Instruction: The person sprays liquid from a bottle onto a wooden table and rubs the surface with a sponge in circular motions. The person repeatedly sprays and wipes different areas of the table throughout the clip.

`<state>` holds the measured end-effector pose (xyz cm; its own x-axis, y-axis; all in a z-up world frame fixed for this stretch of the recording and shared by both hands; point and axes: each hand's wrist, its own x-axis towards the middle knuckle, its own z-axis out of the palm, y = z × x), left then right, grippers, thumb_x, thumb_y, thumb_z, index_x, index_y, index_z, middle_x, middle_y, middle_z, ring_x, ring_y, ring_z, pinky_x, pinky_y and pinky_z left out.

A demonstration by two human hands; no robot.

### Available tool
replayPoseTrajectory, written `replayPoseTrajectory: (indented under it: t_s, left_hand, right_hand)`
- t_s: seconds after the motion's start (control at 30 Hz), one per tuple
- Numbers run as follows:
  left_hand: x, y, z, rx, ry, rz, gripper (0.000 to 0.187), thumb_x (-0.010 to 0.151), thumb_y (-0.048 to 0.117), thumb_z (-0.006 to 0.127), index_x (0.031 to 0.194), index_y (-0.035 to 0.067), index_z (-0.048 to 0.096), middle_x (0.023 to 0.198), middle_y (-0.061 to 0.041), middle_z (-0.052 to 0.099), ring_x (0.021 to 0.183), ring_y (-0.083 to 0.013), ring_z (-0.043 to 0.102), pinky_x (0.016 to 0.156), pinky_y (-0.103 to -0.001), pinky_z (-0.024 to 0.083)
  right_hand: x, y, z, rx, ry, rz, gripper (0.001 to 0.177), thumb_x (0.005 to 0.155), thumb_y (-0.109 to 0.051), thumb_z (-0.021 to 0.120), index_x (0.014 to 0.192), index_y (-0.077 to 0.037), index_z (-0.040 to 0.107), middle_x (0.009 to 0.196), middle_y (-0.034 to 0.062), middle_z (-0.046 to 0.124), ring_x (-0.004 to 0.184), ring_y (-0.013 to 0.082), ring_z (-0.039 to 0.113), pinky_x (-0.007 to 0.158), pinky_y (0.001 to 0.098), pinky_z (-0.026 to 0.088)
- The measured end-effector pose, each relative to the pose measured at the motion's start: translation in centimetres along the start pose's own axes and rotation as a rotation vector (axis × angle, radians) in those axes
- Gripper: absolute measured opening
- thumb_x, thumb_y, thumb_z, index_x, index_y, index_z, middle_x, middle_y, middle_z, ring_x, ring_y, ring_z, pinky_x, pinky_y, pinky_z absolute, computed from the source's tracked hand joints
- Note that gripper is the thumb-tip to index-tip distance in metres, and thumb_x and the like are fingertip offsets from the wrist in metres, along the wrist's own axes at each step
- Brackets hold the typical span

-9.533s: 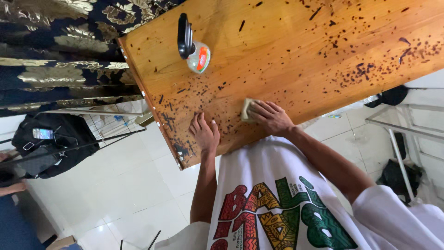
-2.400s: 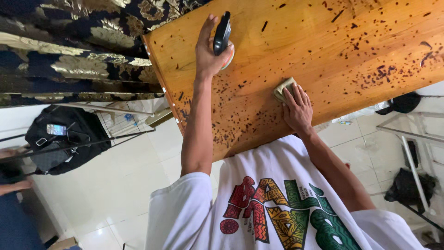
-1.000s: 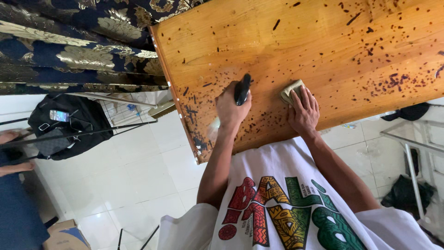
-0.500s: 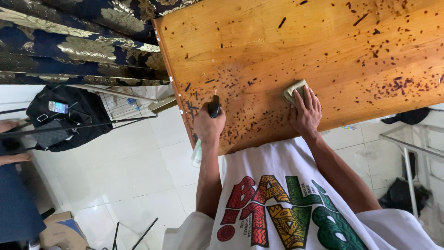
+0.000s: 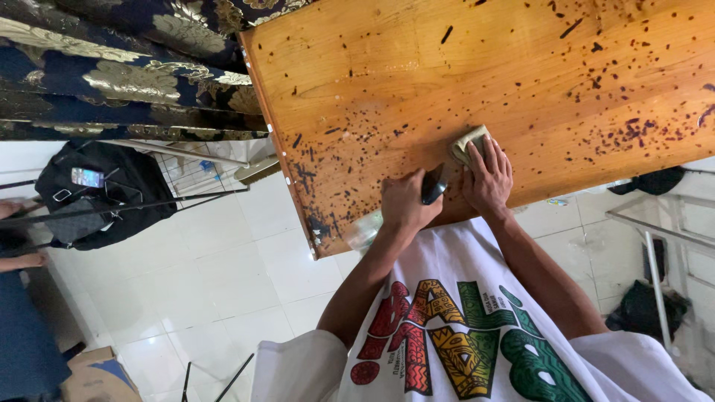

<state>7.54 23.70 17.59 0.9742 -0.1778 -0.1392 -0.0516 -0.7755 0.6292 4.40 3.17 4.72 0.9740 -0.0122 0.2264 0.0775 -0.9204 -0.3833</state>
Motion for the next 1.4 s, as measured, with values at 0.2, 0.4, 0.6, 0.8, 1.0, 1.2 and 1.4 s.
replayPoseTrajectory:
  t_s: [0.2, 0.4, 0.6, 0.8, 1.0, 1.2, 1.4]
  left_hand:
    - [-0.3, -3.5, -3.1, 0.017, 0.045, -0.040, 0.023, 0.075, 0.029, 0.077, 0.091, 0.015, 0.068, 0.076, -0.009, 0.073, 0.071, -0.0338, 0.071, 0.078, -0.049, 0.050]
    - [0.1, -5.6, -4.3, -0.019, -0.040, -0.070, 0.027, 0.076, 0.030, 0.076, 0.098, 0.015, 0.071, 0.082, -0.011, 0.075, 0.078, -0.0332, 0.073, 0.079, -0.047, 0.055]
    - [0.8, -4.4, -2.9, 0.025, -0.094, -0.018, 0.043, 0.072, 0.031, 0.078, 0.109, 0.010, 0.072, 0.090, -0.018, 0.075, 0.083, -0.0366, 0.073, 0.075, -0.048, 0.058]
    - [2.1, -6.6, -4.0, 0.165, -0.162, -0.327, 0.037, 0.074, 0.031, 0.076, 0.105, 0.011, 0.071, 0.088, -0.015, 0.075, 0.081, -0.0346, 0.075, 0.075, -0.048, 0.059]
    - [2.9, -9.8, -5.3, 0.372, -0.034, -0.515, 0.026, 0.076, 0.027, 0.076, 0.097, 0.011, 0.074, 0.088, -0.013, 0.075, 0.082, -0.0322, 0.074, 0.074, -0.046, 0.059]
    - [8.1, -7.3, -1.6, 0.224, -0.269, -0.514, 0.030, 0.080, 0.030, 0.073, 0.101, 0.009, 0.071, 0.086, -0.012, 0.076, 0.075, -0.0264, 0.077, 0.069, -0.041, 0.062]
    - [7.5, -3.1, 1.2, 0.096, 0.081, 0.044, 0.022, 0.078, 0.028, 0.077, 0.091, 0.012, 0.069, 0.080, -0.011, 0.074, 0.071, -0.0310, 0.072, 0.070, -0.047, 0.056]
  right_hand:
    - [0.0, -0.1, 0.0, -0.014, -0.003, 0.011, 0.048, 0.097, -0.023, 0.067, 0.144, -0.013, 0.065, 0.156, 0.0205, 0.053, 0.141, 0.0402, 0.051, 0.117, 0.0525, 0.042]
    - [0.0, -0.1, 0.0, -0.004, -0.002, -0.007, 0.048, 0.098, -0.022, 0.066, 0.145, -0.012, 0.065, 0.157, 0.0205, 0.052, 0.143, 0.0399, 0.051, 0.118, 0.0516, 0.042]
    - [0.1, -0.1, 0.0, -0.004, -0.004, 0.006, 0.049, 0.097, -0.021, 0.066, 0.145, -0.013, 0.065, 0.157, 0.0202, 0.052, 0.143, 0.0395, 0.050, 0.118, 0.0517, 0.041]
    - [0.0, 0.1, 0.1, -0.002, -0.019, 0.017, 0.051, 0.094, -0.021, 0.066, 0.145, -0.013, 0.064, 0.157, 0.0204, 0.052, 0.144, 0.0396, 0.049, 0.118, 0.0527, 0.041]
    - [-0.1, 0.0, 0.0, -0.009, -0.010, 0.006, 0.050, 0.096, -0.021, 0.067, 0.145, -0.013, 0.064, 0.156, 0.0201, 0.052, 0.143, 0.0396, 0.050, 0.118, 0.0531, 0.041]
    - [0.3, -0.3, -0.1, -0.022, 0.008, -0.002, 0.048, 0.097, -0.021, 0.066, 0.144, -0.013, 0.065, 0.155, 0.0196, 0.053, 0.142, 0.0388, 0.052, 0.117, 0.0521, 0.042]
    - [0.6, -0.4, -0.3, -0.026, 0.029, -0.005, 0.047, 0.097, -0.022, 0.067, 0.143, -0.013, 0.066, 0.155, 0.0201, 0.054, 0.142, 0.0386, 0.052, 0.116, 0.0516, 0.043]
